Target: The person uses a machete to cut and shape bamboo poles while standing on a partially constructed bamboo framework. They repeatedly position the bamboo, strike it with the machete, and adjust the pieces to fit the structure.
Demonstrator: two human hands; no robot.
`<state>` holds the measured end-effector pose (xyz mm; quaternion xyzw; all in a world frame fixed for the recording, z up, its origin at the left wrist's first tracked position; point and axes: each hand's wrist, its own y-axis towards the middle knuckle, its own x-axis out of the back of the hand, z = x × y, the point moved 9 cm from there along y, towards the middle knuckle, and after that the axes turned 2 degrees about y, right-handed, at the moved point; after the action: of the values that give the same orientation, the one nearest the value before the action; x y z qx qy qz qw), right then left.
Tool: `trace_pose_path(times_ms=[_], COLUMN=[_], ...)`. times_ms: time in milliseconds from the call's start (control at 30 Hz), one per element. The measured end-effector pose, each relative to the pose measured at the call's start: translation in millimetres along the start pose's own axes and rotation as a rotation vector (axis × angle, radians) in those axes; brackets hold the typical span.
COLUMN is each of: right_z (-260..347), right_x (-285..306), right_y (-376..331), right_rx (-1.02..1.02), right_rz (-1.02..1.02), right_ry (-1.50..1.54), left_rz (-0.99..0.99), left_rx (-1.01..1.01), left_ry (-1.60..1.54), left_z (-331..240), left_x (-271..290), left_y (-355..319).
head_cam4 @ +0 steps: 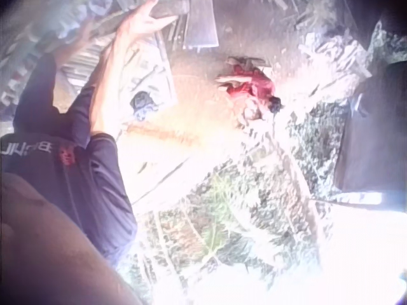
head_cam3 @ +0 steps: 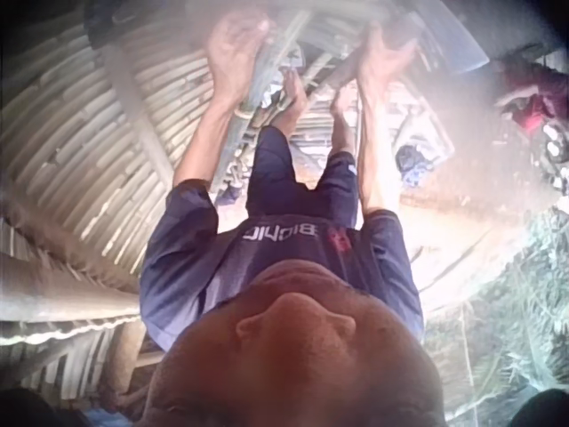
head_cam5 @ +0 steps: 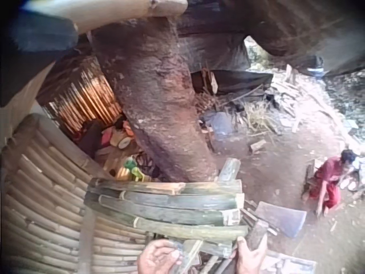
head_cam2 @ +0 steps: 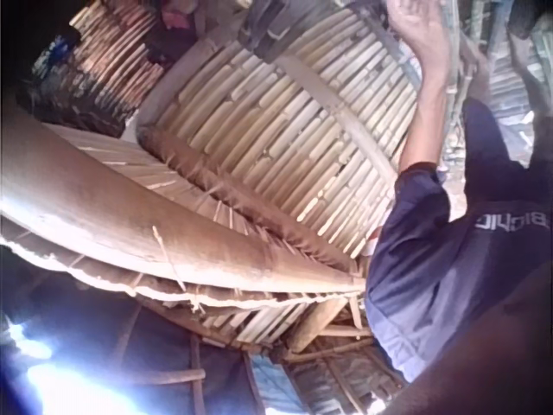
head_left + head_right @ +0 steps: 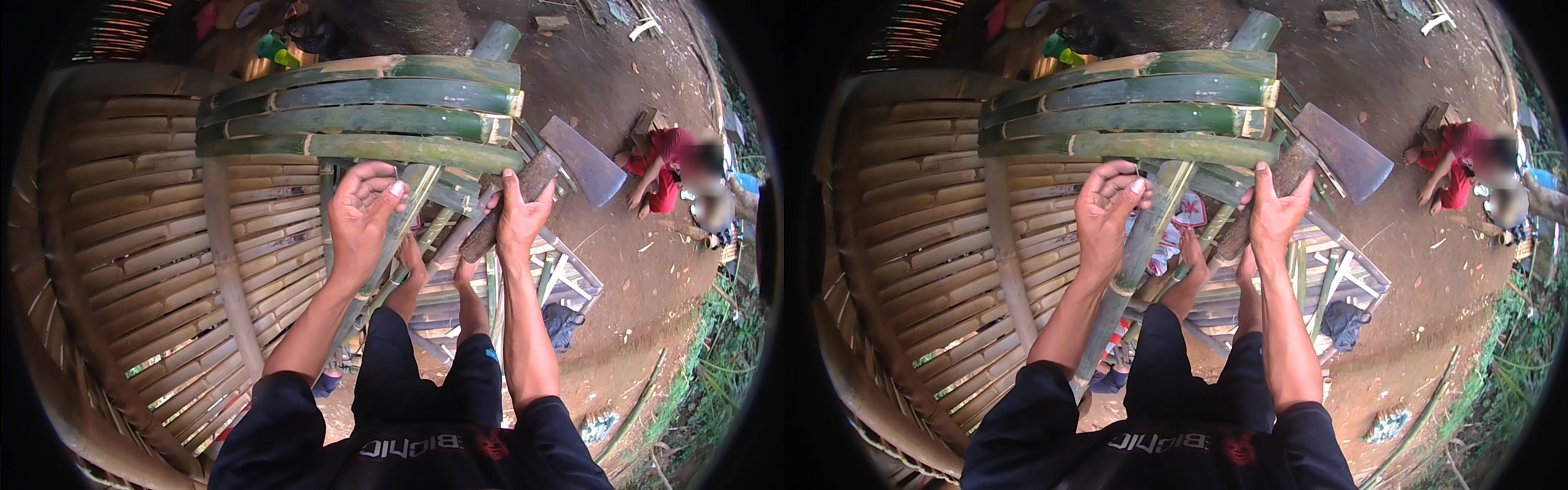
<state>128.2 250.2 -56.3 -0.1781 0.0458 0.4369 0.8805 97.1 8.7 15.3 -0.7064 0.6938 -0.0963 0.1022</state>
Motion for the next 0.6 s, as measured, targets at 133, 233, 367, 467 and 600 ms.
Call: trace_pose_path(times_ms=[133,233,367,467,600], right_z=[-2,-2,-2,-4,-4], right_x=[0,-1,-2,0,-2], right_y=[0,1,0,4,6], right_rx=[-0.002,-0.009,-0.001,-0.001,-0.001], right_rz=[-0.003,-0.004,-0.012,-0.013,-0.008], right_ry=[0.033,0.062,0.057,0.026,0.061], left_rz=[0.018,-0.059,-0.057,-0.058,-0.063], left_rx=[0.01,0.06,-0.054,-0.041,-0.304], left_ry=[-0.031,-0.021,0.013,0.143,0.341], left_z=[17,23,24,28,7], left_x=[-7,-5,-2,2,-3], left_y=[11,19,33,50,63])
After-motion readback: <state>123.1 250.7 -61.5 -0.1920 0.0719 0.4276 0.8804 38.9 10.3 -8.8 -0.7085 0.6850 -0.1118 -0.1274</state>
